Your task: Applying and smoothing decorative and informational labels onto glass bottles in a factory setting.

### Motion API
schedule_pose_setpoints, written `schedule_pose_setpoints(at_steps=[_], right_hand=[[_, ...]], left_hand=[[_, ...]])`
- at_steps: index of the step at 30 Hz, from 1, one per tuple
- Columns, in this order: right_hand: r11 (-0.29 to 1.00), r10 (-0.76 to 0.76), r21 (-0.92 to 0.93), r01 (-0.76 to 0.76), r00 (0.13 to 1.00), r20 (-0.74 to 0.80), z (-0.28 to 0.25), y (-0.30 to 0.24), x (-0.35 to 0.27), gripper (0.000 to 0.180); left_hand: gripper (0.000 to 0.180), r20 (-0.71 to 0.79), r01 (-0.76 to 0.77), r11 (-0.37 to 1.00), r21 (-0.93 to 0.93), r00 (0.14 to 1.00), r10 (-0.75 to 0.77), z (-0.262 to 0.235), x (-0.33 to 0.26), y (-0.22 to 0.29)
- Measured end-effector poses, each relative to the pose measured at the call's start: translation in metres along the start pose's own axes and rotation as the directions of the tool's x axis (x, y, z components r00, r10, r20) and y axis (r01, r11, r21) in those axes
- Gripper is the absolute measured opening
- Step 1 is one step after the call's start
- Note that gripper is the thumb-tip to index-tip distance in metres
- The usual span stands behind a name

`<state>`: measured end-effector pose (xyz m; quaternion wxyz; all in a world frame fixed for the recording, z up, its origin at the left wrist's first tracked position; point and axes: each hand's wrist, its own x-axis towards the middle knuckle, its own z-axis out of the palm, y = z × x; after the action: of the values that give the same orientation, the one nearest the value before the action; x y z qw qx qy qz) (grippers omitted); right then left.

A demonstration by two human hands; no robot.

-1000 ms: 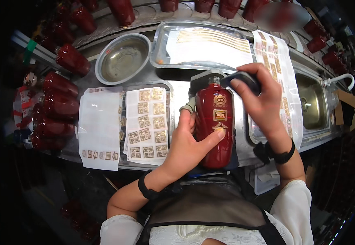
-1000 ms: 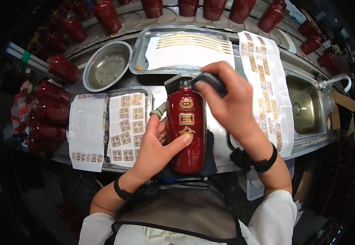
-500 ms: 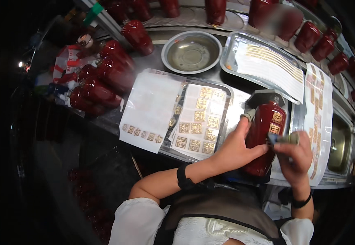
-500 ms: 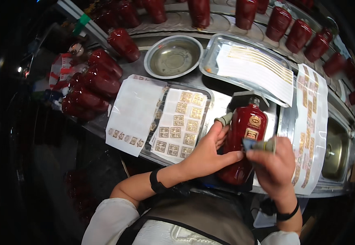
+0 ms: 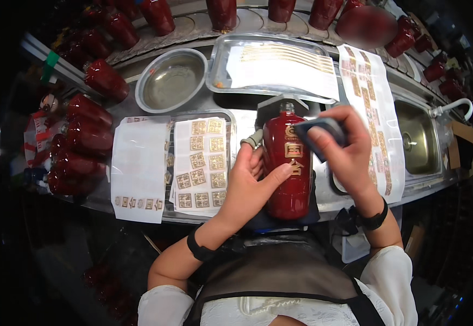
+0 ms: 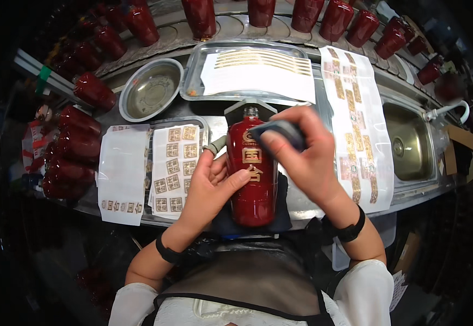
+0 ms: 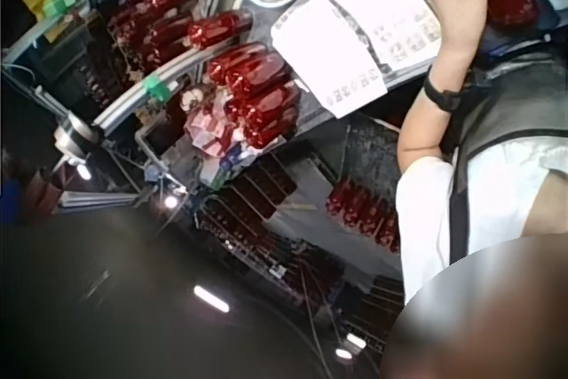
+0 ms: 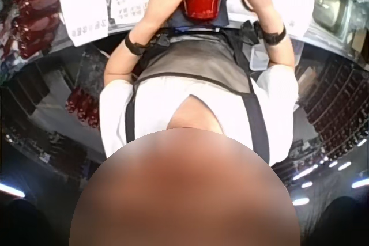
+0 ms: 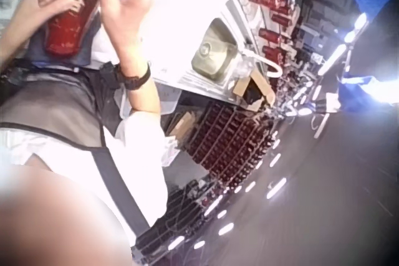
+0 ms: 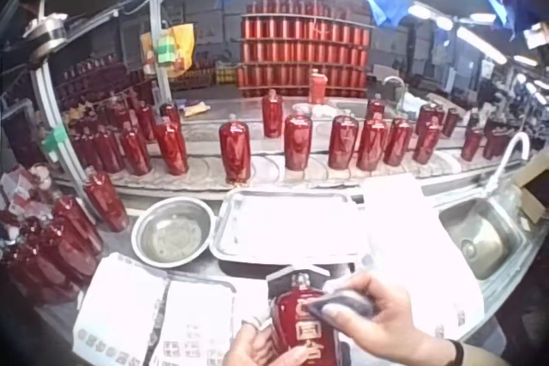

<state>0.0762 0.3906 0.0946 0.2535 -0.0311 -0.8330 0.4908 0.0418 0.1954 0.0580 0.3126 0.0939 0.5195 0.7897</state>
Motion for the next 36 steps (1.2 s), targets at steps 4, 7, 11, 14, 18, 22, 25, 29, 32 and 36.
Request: schedule_pose_setpoints(at_steps=[4, 7, 11, 14, 18, 22, 25, 29, 32, 36], right_hand=[[0.986, 0.167, 0.039, -0.163, 0.974, -0.152, -0.005, 0.015, 0.016, 0.022], [0.993, -0.119, -0.019, 0.119, 0.993, 0.015, -0.006, 0.004, 0.004, 0.022], [0.972, -0.142, -0.207, 0.115, 0.982, -0.121, -0.004, 0.007, 0.017, 0.02], [0.947, -0.271, -0.144, 0.288, 0.954, 0.127, -0.005, -0.013, 0.003, 0.029], [0.879, -0.406, -0.115, 0.462, 0.854, 0.325, -0.01, -0.027, -0.038, 0.037], [0.92, -0.379, 0.02, 0.392, 0.875, 0.302, -0.004, -0.04, -0.054, 0.036], [0.753, -0.485, -0.424, 0.503, 0.86, 0.16, 0.006, -0.039, -0.025, 0.024], [0.721, -0.558, -0.348, 0.599, 0.8, 0.219, 0.036, -0.033, -0.05, 0.026], [0.765, -0.573, -0.175, 0.619, 0.78, 0.254, 0.036, -0.043, -0.071, 0.026], [0.842, -0.429, -0.311, 0.441, 0.897, 0.107, 0.015, -0.028, -0.068, 0.029]], left_hand=[[0.057, 0.033, 0.012, 1.0, -0.023, 0.999, -0.012, 0.0, -0.002, 0.001], [0.056, 0.014, 0.034, 0.999, 0.008, 0.999, -0.034, 0.001, -0.002, 0.001], [0.06, 0.032, 0.003, 1.0, 0.0, 0.999, -0.003, 0.0, 0.002, 0.001], [0.057, 0.046, 0.014, 1.0, -0.011, 0.999, -0.013, -0.006, 0.0, 0.0], [0.057, 0.036, -0.014, 1.0, -0.02, 0.999, 0.015, -0.011, -0.005, -0.001], [0.051, 0.031, -0.007, 1.0, -0.016, 0.999, 0.007, -0.015, -0.003, -0.003], [0.046, 0.011, -0.003, 0.998, -0.065, 1.0, 0.003, -0.017, -0.007, -0.001], [0.038, -0.009, 0.035, 0.999, -0.035, 0.999, -0.035, -0.02, -0.008, -0.008], [0.023, 0.0, 0.018, 0.997, -0.081, 1.0, -0.019, -0.013, -0.009, -0.003], [0.025, -0.053, 0.023, 0.999, 0.035, 0.998, -0.021, -0.006, -0.006, -0.001]])
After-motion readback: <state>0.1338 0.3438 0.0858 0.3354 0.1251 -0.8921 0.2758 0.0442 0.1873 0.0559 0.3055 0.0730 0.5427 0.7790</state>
